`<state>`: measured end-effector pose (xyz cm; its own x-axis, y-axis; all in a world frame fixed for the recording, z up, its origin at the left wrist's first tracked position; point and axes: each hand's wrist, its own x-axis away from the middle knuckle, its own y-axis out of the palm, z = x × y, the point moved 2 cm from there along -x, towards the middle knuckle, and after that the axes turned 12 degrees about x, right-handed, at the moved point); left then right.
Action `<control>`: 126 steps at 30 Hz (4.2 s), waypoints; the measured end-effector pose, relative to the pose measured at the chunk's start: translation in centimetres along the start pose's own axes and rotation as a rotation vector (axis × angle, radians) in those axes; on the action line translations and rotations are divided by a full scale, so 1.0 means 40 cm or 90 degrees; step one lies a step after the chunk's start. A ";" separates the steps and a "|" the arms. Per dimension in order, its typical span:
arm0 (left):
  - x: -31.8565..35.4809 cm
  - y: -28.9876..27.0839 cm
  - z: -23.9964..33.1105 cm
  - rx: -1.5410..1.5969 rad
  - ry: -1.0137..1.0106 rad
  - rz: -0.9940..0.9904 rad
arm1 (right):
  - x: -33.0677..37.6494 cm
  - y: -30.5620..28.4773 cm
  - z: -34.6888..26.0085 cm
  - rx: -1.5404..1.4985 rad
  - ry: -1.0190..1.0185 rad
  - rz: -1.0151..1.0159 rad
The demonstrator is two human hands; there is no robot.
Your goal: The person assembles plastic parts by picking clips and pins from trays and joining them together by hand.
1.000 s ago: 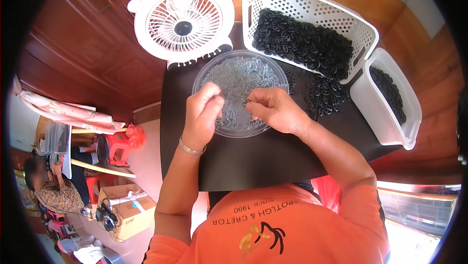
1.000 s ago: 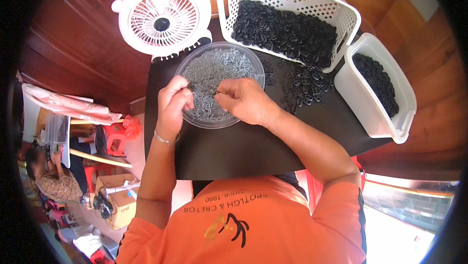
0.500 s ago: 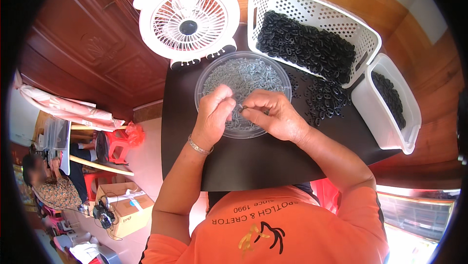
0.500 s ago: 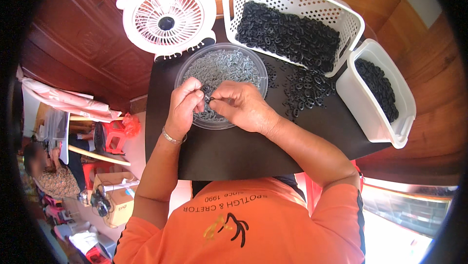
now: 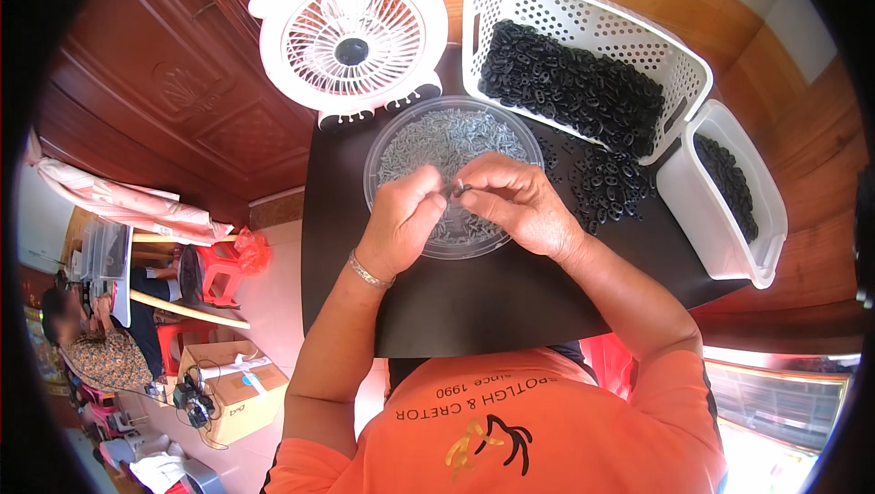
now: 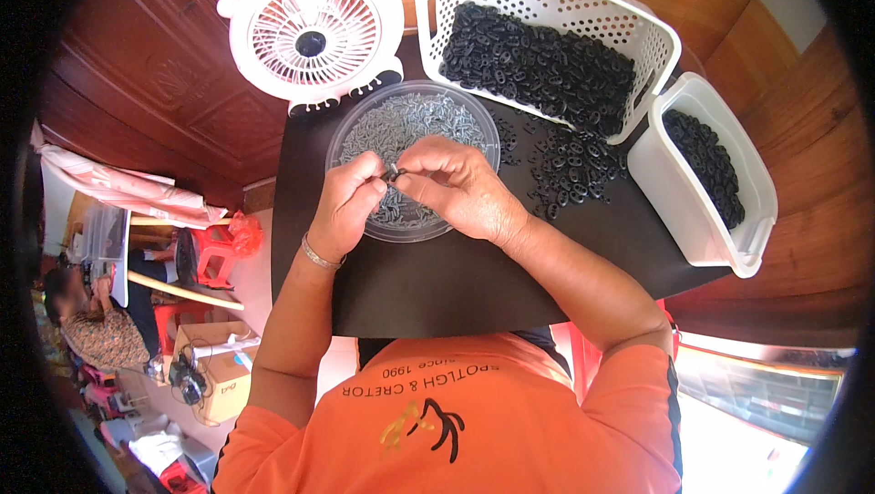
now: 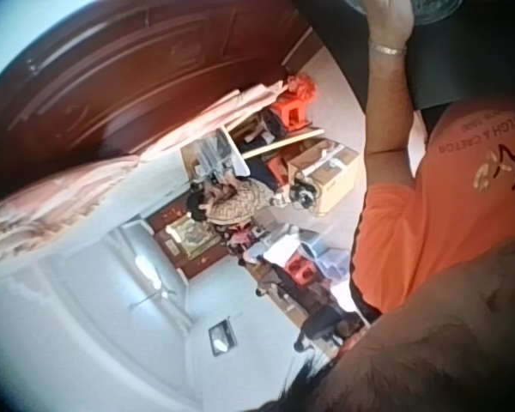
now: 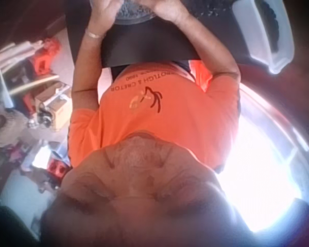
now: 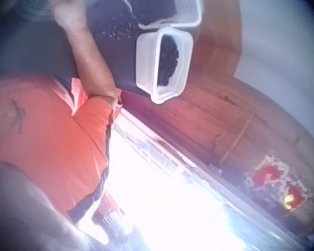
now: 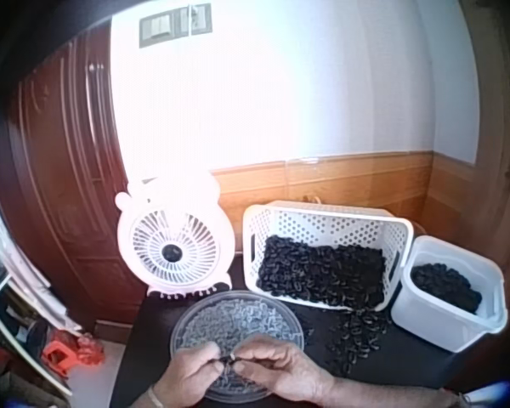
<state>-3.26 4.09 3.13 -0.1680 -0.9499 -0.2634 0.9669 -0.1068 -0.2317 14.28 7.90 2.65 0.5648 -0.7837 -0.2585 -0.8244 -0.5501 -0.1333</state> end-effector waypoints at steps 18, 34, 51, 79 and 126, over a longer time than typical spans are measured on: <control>0.002 0.015 -0.024 0.057 -0.017 -0.013 | 0.001 -0.009 0.005 0.062 0.032 -0.025; 0.000 0.002 -0.028 0.248 -0.128 0.027 | 0.013 -0.002 0.004 0.183 0.177 -0.113; 0.008 0.021 -0.025 0.246 -0.120 0.040 | 0.008 -0.001 -0.018 0.255 0.177 -0.089; 0.005 0.027 -0.048 0.338 -0.220 0.064 | 0.008 0.000 0.020 0.233 0.165 -0.059; 0.016 0.026 -0.031 0.247 -0.169 0.047 | 0.017 0.007 0.002 0.206 0.144 -0.029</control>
<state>-2.62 3.76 1.56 -0.0896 -0.9960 -0.0061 0.9832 -0.0894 0.1592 14.41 7.24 2.36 0.5652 -0.8243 -0.0322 -0.7473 -0.4952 -0.4431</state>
